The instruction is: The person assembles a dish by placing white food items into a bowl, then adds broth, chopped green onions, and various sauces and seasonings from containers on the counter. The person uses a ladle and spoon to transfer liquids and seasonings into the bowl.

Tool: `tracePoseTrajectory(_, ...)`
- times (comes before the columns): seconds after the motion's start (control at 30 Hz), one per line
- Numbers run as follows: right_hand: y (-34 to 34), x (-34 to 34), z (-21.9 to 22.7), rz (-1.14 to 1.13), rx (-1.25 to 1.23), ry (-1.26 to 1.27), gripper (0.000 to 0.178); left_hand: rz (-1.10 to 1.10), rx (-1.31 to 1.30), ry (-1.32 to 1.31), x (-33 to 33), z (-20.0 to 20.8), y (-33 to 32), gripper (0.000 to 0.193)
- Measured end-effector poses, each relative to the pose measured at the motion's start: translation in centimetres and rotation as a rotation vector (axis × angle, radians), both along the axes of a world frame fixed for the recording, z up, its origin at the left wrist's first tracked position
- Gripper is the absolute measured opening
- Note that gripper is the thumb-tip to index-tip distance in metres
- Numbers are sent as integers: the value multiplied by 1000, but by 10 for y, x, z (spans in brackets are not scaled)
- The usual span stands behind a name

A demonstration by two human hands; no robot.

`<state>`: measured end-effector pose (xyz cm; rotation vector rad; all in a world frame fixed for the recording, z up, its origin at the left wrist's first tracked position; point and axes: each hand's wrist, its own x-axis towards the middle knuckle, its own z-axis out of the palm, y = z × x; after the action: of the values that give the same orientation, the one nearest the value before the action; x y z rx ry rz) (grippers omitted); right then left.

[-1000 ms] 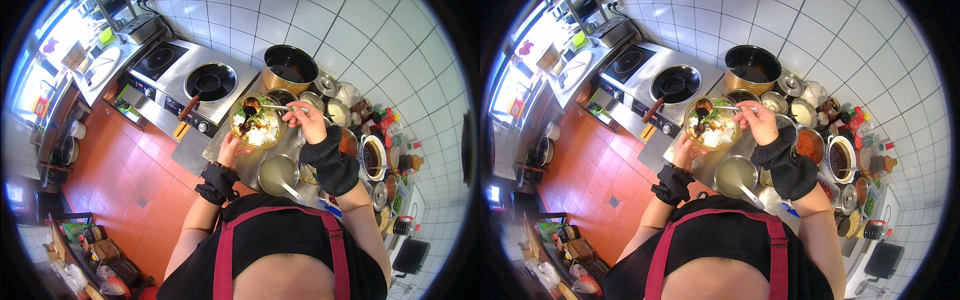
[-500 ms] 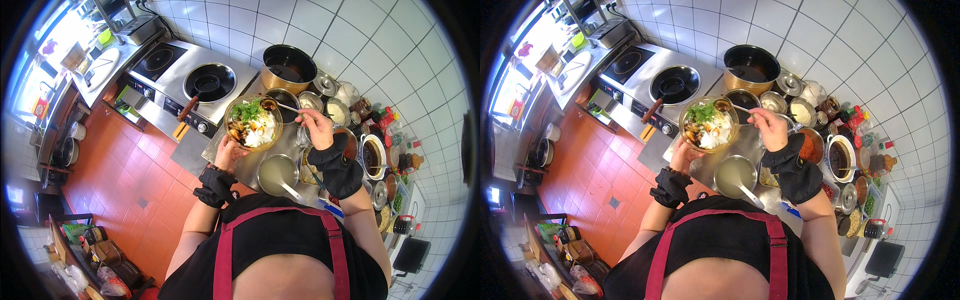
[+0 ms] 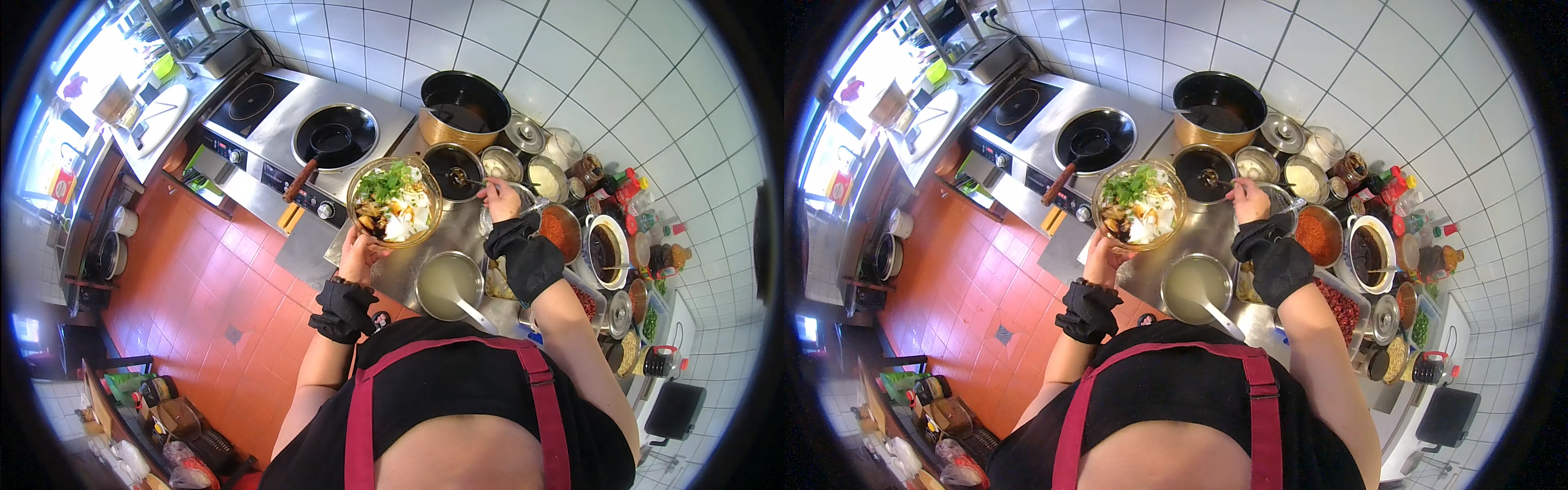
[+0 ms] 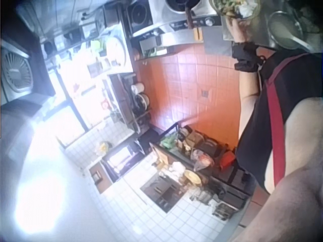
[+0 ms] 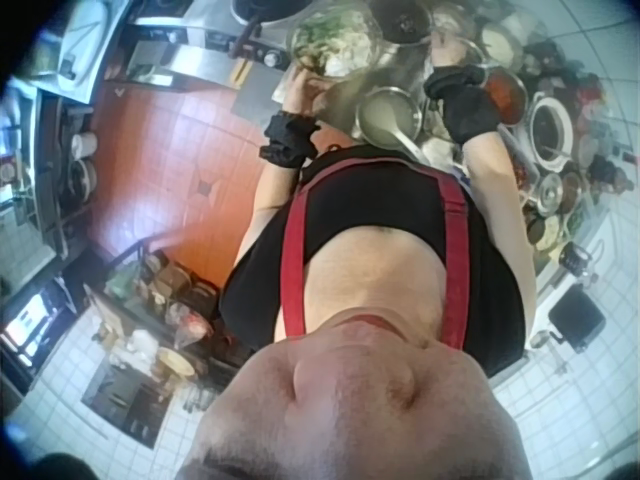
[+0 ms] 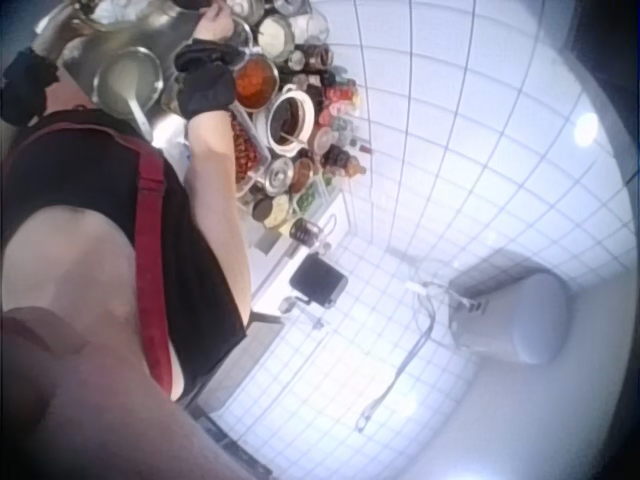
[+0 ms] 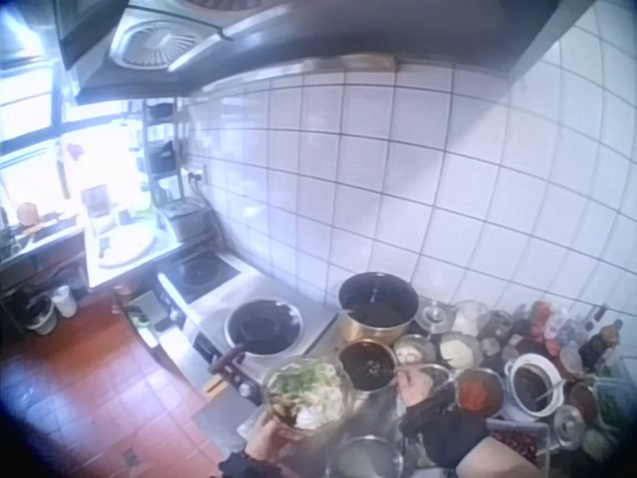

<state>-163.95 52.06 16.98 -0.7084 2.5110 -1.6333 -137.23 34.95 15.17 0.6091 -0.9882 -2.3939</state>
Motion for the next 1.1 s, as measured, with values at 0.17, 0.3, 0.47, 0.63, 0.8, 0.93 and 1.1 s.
tracePoseTrajectory(0.17, 5, -15, -5, -58, -317, -417, 21, 7, 5, -6, 0, 2, 0, 39)
tracePoseTrajectory(0.3, 16, -20, 13, -70, -455, -482, 19, 16, 8, -6, -2, 1, 0, 38)
tracePoseTrajectory(0.47, 23, -11, 54, -10, -453, -404, 20, 14, 16, 14, -5, 0, 0, 39)
tracePoseTrajectory(0.63, 27, 13, 99, 69, -458, -407, 20, -12, 9, 27, -10, 2, -1, 39)
tracePoseTrajectory(0.8, 21, 45, 124, 226, -413, -466, 21, -12, 5, 24, -12, 7, 0, 41)
tracePoseTrajectory(0.93, 17, 67, 130, 332, -339, -504, 21, -48, -6, 4, -12, 12, -1, 45)
tracePoseTrajectory(1.1, 16, 69, 124, 383, -289, -422, 21, -22, -8, 12, -12, 12, -1, 45)
